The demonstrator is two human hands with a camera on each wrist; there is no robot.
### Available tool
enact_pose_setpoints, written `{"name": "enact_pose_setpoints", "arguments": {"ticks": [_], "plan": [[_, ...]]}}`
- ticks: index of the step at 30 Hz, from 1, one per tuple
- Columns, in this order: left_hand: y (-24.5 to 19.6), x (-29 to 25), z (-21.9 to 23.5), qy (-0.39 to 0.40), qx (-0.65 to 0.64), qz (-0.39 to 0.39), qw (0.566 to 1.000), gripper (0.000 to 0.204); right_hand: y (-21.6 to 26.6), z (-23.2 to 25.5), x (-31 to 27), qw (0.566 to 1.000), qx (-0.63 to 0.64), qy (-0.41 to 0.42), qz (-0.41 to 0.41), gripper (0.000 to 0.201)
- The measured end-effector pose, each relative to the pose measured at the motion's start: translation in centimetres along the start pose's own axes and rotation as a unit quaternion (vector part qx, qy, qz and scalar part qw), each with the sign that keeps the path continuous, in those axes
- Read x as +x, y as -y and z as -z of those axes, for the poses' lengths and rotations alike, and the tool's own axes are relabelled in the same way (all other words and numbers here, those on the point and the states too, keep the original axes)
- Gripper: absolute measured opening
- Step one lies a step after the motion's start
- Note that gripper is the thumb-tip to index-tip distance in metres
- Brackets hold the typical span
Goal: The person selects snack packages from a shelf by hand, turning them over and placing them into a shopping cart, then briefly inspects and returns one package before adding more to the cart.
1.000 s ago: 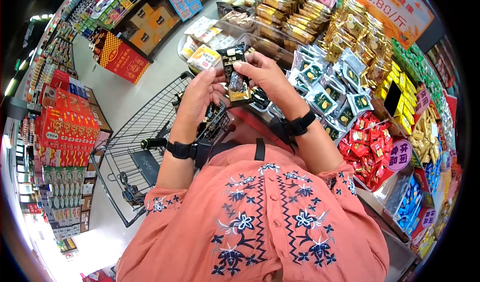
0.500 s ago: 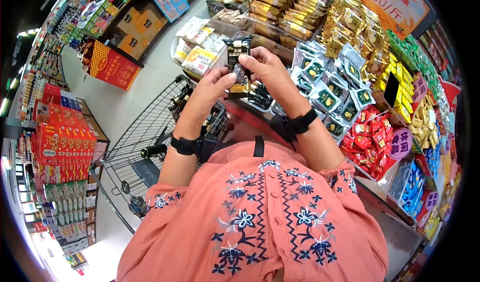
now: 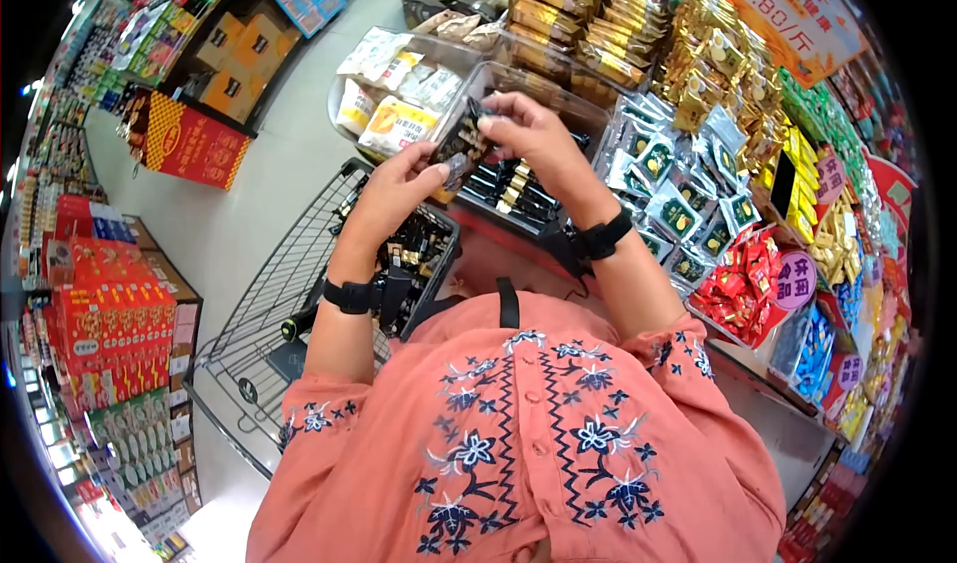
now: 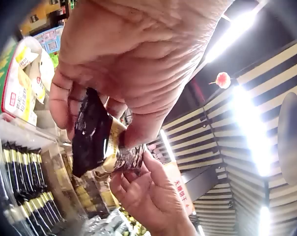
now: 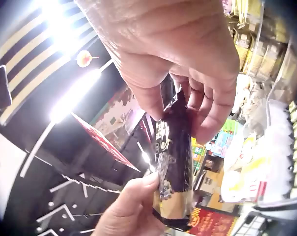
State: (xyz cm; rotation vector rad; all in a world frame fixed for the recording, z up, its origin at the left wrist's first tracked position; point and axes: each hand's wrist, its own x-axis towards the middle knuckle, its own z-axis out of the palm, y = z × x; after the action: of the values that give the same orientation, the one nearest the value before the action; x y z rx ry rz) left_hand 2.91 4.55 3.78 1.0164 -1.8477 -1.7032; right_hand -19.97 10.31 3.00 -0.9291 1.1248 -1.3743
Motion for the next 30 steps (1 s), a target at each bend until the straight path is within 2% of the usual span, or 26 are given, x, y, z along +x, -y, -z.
{"name": "enact_pose_setpoints", "arguments": {"ticks": [2,6,9,10,13,17,19,20,22,24,26,30], "plan": [[2.1,1.2,1.4,-0.008,0.067,-0.021,0.997,0.042,-1.1,0.1,0.1,0.998,-0.050,-0.003,-0.034,0.042],[3.6,3.2,3.2,0.048,0.113,-0.029,0.992,0.043,-2.4,0.9,-0.1,0.984,-0.130,0.041,-0.117,0.039],[5.1,4.9,3.5,0.065,0.178,-0.118,0.975,0.038,-3.9,2.1,0.9,0.968,-0.209,0.068,-0.120,0.038],[4.7,5.7,3.5,0.095,0.215,-0.117,0.965,0.037,-3.6,2.4,1.0,0.947,-0.284,0.073,-0.133,0.037],[5.4,8.3,2.9,0.120,0.225,-0.139,0.957,0.037,-4.1,3.1,1.8,0.910,-0.405,0.061,-0.071,0.038],[6.3,11.5,1.4,0.090,0.287,-0.193,0.934,0.035,-5.4,4.4,3.7,0.858,-0.512,0.032,-0.017,0.038],[6.3,12.8,1.0,0.012,0.330,-0.269,0.905,0.038,-5.4,5.2,4.8,0.865,-0.501,0.003,-0.039,0.038],[6.4,13.3,1.1,-0.035,0.325,-0.274,0.904,0.039,-5.5,5.7,5.4,0.865,-0.500,-0.016,-0.043,0.037],[6.3,13.3,1.1,-0.105,0.308,-0.263,0.908,0.040,-6.9,7.2,6.5,0.856,-0.511,-0.062,-0.038,0.037],[6.8,13.1,1.9,-0.158,0.289,-0.236,0.914,0.040,-8.0,8.4,7.7,0.830,-0.539,-0.135,-0.053,0.036],[7.4,12.1,2.5,-0.169,0.270,-0.199,0.927,0.039,-8.7,9.1,9.0,0.814,-0.546,-0.190,-0.063,0.036],[8.2,9.1,2.8,-0.174,0.241,-0.118,0.947,0.038,-11.5,10.5,12.0,0.794,-0.558,-0.236,-0.045,0.036]]}}
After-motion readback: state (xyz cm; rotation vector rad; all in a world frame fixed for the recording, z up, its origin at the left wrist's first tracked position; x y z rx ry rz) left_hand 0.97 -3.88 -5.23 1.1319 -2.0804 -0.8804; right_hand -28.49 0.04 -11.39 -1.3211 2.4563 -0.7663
